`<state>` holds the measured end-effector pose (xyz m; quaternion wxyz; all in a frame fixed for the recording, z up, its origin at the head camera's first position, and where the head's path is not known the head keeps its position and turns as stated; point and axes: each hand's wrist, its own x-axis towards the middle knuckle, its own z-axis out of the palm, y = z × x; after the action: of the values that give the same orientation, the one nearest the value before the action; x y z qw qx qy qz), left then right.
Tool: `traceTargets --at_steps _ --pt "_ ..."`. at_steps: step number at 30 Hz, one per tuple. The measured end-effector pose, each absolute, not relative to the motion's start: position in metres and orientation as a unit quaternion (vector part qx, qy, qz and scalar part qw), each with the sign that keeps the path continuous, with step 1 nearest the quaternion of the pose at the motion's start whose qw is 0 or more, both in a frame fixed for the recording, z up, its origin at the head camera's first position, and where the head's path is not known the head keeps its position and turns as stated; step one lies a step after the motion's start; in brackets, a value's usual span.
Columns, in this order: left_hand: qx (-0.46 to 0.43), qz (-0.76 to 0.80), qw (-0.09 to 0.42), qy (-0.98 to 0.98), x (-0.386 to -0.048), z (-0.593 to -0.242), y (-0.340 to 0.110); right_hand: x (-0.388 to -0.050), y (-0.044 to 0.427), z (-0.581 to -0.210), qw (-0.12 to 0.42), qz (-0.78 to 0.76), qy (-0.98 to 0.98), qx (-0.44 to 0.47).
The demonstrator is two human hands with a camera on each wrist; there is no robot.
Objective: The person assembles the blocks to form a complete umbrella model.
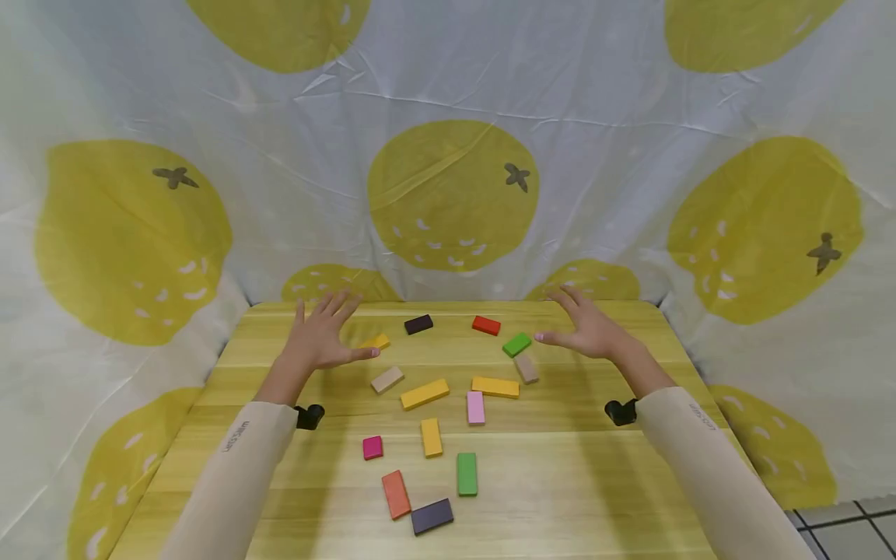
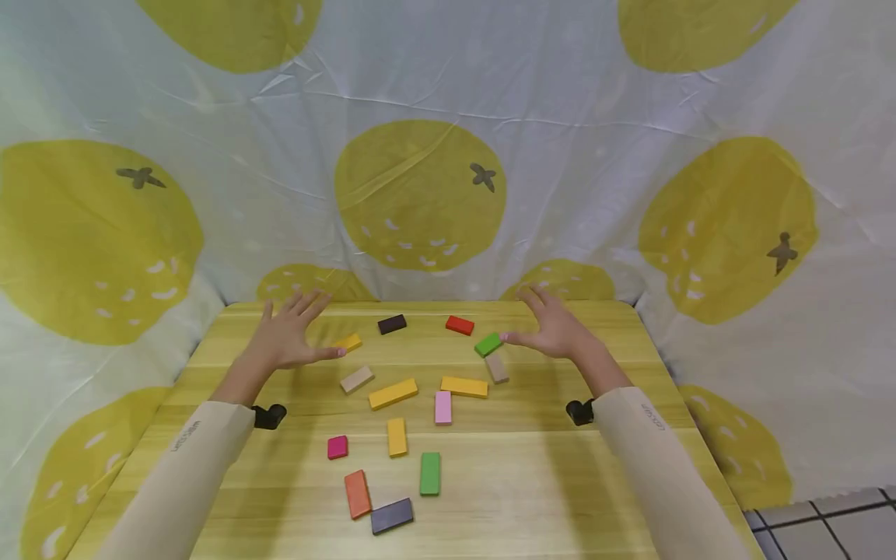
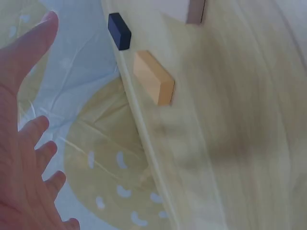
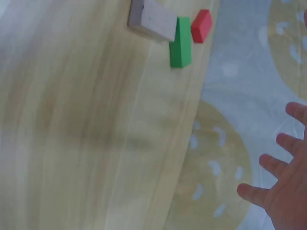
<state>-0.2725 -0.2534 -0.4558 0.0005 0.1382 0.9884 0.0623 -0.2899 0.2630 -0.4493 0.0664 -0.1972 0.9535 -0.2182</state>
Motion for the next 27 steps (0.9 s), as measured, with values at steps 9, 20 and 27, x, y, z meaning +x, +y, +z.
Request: traceTargets --at_steps 9,20,27 --pt "0.164 0.092 -0.024 0.982 -0.251 -0.475 -0.239 -0.266 0.239 -0.466 0.054 -0.228 0.948 -0.216" --pt "0.171 0.139 -0.063 0.973 -0.219 -0.497 -0.235 -0.233 0.204 -0.491 0.039 -0.251 0.936 -0.245" --pt "0.178 0.168 -0.051 0.968 -0.198 -0.511 -0.226 -0.211 0.184 -0.512 0.026 -0.249 0.931 -0.266"
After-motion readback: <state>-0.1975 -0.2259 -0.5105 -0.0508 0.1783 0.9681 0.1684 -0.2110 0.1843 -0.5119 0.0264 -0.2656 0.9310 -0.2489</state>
